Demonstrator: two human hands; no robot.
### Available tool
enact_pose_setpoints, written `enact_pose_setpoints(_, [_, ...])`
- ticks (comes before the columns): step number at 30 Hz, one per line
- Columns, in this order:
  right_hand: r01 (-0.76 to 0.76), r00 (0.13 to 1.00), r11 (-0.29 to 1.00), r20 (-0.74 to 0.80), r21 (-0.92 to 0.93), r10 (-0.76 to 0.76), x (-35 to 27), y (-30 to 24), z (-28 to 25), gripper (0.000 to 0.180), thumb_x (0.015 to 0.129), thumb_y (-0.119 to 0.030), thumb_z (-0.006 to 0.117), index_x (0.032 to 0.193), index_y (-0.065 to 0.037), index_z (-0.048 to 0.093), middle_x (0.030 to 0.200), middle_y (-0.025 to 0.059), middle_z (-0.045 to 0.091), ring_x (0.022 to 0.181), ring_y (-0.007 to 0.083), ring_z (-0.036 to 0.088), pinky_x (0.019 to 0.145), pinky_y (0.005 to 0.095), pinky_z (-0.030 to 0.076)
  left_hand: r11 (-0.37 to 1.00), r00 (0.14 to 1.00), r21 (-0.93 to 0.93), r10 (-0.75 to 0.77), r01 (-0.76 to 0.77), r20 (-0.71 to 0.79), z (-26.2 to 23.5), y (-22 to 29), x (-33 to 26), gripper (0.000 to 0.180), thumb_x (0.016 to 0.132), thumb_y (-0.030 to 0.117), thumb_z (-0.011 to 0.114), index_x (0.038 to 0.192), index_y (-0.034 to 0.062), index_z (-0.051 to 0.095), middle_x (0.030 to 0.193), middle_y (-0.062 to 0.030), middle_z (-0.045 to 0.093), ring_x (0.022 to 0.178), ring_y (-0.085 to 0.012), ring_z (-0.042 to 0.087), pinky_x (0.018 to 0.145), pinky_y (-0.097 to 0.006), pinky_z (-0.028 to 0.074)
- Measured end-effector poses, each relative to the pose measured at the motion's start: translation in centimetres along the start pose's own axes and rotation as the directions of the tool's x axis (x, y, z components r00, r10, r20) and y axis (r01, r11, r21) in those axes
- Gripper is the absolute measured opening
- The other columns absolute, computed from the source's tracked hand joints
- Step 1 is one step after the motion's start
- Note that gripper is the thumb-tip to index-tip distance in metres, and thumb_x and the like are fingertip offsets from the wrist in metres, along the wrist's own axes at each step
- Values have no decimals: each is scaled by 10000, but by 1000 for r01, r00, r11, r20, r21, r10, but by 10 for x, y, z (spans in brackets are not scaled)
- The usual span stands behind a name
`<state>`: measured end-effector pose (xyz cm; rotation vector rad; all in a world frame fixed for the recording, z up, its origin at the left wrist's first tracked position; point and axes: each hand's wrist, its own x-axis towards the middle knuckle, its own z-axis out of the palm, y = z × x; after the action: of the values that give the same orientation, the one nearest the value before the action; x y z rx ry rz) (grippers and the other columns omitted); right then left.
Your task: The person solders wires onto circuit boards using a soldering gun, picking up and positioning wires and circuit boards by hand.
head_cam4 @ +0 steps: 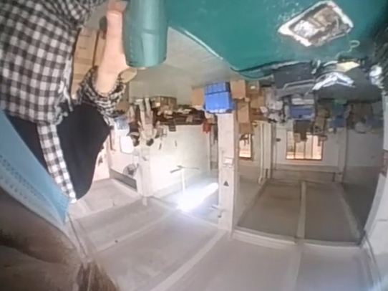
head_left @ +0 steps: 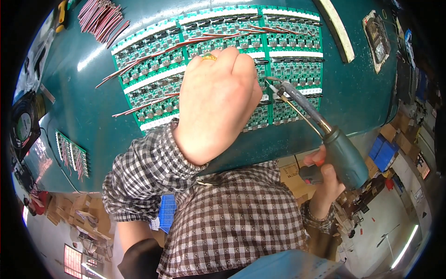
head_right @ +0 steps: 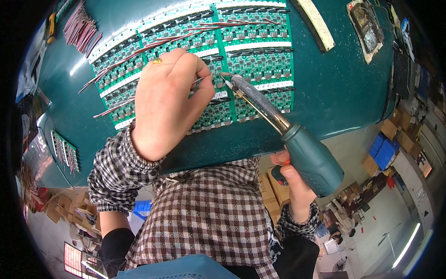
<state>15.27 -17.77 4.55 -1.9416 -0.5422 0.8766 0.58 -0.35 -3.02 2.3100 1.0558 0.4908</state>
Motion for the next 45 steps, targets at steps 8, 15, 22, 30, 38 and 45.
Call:
enact_pose_setpoints(8, [26,999,1000,26,8,-26,1,2,-2,466,756,-298,648,1018,72,540,741,89,571,632,217,592,580,323,510,1000,1000,-5,4,-5,-1,-2,2,1,137,672,61,633,756,67,526,724,-79,527,686,-271,518,621,-360,385])
enact_pose_setpoints(15, [19,999,1000,50,22,-20,3,4,-6,467,775,-319,629,1015,70,533,743,91,555,635,218,590,566,318,500,1000,1000,-7,9,-9,3,-3,3,2,139,669,59,636,753,66,525,717,-78,521,676,-270,518,608,-361,384])
enact_pose_setpoints(22, [-3,999,955,-44,296,17,22,14,-15,465,824,-333,595,1022,80,514,756,97,573,652,213,608,584,318,534,1000,1000,4,11,-11,7,-3,4,3,139,667,58,642,741,73,526,701,-62,513,641,-249,508,589,-353,383])
enact_pose_setpoints(30, [-57,997,770,-9,635,81,57,35,-35,452,913,-425,433,1011,16,453,741,61,538,666,158,573,530,259,515,999,1000,-22,27,-27,-14,-1,6,4,140,658,57,621,688,74,484,642,-65,477,625,-242,510,570,-361,369])
enact_pose_setpoints(38, [-46,999,752,28,657,38,65,46,-44,460,913,-443,422,1010,6,450,755,50,527,669,156,555,532,260,504,1000,998,0,-4,4,59,-5,9,3,148,670,42,648,749,80,530,689,-28,505,634,-190,504,574,-310,368])
enact_pose_setpoints(45, [-32,999,730,44,682,2,71,53,-46,466,911,-446,423,1005,9,448,759,57,517,678,158,548,520,257,505,1000,999,-8,19,-18,46,-5,13,-9,192,647,49,642,816,70,553,767,-74,505,697,-253,510,614,-365,379])
